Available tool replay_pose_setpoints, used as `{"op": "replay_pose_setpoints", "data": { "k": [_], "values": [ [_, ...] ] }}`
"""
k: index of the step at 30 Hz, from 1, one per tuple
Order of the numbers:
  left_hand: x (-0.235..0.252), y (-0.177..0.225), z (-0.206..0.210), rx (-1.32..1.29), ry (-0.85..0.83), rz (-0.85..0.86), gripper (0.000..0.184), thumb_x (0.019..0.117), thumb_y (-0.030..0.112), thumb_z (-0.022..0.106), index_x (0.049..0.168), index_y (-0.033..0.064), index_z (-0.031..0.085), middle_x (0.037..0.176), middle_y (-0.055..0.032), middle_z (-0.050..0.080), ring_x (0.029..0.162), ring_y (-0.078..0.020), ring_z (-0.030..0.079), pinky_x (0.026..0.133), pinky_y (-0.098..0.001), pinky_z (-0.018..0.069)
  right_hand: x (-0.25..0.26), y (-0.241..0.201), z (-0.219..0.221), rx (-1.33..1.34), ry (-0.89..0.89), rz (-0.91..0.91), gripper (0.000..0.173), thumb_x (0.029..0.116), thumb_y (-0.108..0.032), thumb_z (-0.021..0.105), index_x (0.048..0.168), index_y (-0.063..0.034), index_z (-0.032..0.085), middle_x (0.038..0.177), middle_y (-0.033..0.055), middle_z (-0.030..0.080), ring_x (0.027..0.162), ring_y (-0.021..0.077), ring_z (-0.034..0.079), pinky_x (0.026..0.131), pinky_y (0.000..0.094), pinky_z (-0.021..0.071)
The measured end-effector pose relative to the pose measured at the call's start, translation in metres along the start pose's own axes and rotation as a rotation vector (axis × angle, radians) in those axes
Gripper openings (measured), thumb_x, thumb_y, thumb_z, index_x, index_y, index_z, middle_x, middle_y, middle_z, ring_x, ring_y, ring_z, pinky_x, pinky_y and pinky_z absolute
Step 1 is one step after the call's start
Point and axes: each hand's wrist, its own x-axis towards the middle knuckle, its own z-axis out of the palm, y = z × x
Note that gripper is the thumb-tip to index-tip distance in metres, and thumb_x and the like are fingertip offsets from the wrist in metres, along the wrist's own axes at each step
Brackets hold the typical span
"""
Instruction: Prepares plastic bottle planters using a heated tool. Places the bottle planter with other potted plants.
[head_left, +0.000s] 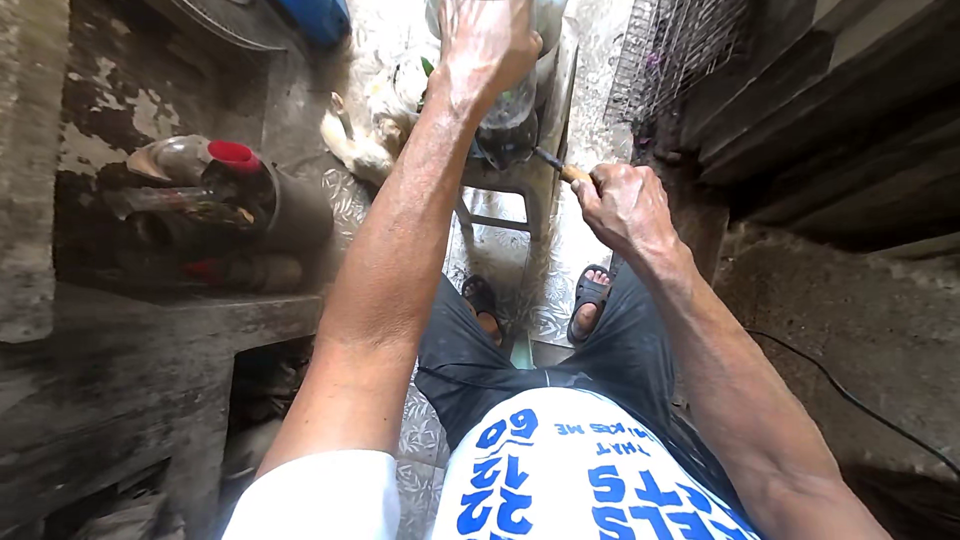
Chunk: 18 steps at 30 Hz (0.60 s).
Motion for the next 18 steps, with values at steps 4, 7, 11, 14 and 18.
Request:
{"op": "replay_pose_setpoints", "data": {
  "k": [4,7,11,14,18],
  "values": [
    [0.003,-0.002,0.003,-0.003,0.002,0.026,0.026,0.0945,0.031,0.062,0.101,0.008,0.073,0.101,-0.0157,0.072,0.105,-0.0366,0.068,0.092,-0.0626,0.0478,0.001,-0.001,0.001,-0.005,-0.017,0.009,0.044,0.1069,-0.039,0.045,0.092,-0.0028,0.065,0.088,0.0198,0.068,0.09,0.0396,0.069,0.073,0.0588,0.0507],
    [0.005,-0.003,0.005,-0.025,0.011,0.034,0.026,0.0939,0.031,0.063,0.099,0.0082,0.074,0.099,-0.0151,0.073,0.104,-0.036,0.068,0.091,-0.0626,0.0478,0.004,-0.006,-0.004,-0.023,-0.037,0.023,0.045,0.1064,-0.039,0.045,0.09,-0.0028,0.065,0.09,0.0204,0.068,0.092,0.0398,0.069,0.073,0.0594,0.0507],
    [0.003,-0.002,0.002,-0.032,0.016,0.043,0.023,0.0938,0.03,0.064,0.096,0.0093,0.074,0.096,-0.0136,0.072,0.101,-0.0345,0.068,0.09,-0.061,0.0478,0.011,-0.014,-0.01,-0.077,-0.07,0.044,0.044,0.1058,-0.039,0.044,0.091,-0.0034,0.066,0.094,0.0209,0.069,0.096,0.0397,0.069,0.075,0.0598,0.0508],
    [0.004,-0.003,0.004,-0.049,0.017,0.045,0.023,0.093,0.03,0.064,0.095,0.0095,0.074,0.095,-0.013,0.072,0.1,-0.034,0.068,0.089,-0.0607,0.0487,0.013,-0.02,-0.014,-0.087,-0.087,0.048,0.042,0.1047,-0.038,0.045,0.091,-0.003,0.065,0.095,0.0211,0.069,0.097,0.04,0.069,0.075,0.0597,0.0502],
    [0.005,-0.006,0.007,-0.085,0.028,0.047,0.023,0.0921,0.03,0.065,0.093,0.0084,0.074,0.094,-0.0134,0.072,0.098,-0.0338,0.069,0.088,-0.0601,0.0495,0.014,-0.025,-0.016,-0.096,-0.086,0.055,0.042,0.1044,-0.038,0.045,0.089,-0.0038,0.065,0.094,0.0205,0.069,0.097,0.0391,0.069,0.073,0.0592,0.0499]
  ]
}}
